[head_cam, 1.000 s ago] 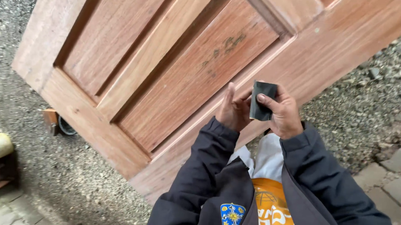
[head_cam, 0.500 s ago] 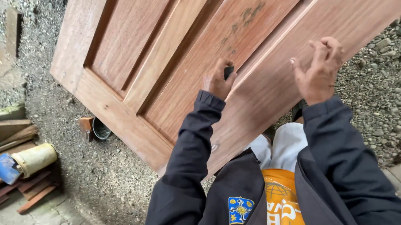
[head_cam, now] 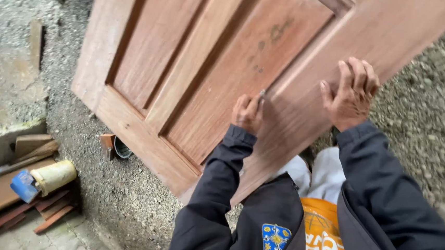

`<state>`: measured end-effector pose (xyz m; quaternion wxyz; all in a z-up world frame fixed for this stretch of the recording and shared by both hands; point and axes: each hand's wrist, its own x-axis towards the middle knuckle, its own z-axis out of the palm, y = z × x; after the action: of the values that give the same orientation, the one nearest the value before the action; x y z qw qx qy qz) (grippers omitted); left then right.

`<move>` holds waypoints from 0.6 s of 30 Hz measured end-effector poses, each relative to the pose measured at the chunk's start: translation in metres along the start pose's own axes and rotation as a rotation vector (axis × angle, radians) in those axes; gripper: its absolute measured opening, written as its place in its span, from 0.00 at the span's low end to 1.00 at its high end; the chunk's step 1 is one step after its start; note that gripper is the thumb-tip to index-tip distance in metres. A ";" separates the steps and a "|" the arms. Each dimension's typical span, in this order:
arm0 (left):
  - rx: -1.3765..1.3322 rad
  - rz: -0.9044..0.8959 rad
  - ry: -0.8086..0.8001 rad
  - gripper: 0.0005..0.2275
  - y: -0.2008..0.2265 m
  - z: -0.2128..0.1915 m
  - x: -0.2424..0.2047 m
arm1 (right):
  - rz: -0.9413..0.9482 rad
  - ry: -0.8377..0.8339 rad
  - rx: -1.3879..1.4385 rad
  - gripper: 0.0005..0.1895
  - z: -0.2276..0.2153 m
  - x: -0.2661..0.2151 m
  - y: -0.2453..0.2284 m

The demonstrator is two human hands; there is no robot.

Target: Sanding the surface and recessed panels of a wooden door using sandpaper

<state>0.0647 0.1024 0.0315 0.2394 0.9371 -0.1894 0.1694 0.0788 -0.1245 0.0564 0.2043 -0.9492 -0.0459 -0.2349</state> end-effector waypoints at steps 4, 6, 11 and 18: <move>0.063 0.024 -0.025 0.06 0.002 0.009 -0.002 | -0.026 0.018 0.052 0.20 -0.002 0.003 -0.005; -0.043 0.032 -0.042 0.10 0.010 0.000 -0.001 | -0.006 0.013 0.045 0.20 -0.003 0.000 -0.004; 0.195 0.003 -0.255 0.18 -0.019 0.018 -0.029 | -0.008 0.019 0.065 0.19 -0.002 0.005 -0.006; 0.196 0.092 -0.304 0.21 -0.019 0.032 -0.031 | 0.036 0.012 0.064 0.20 0.002 0.005 -0.001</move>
<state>0.0530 0.1094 -0.0152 0.1074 0.9611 -0.2487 0.0545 0.0840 -0.1225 0.0572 0.2390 -0.9415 -0.0351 -0.2352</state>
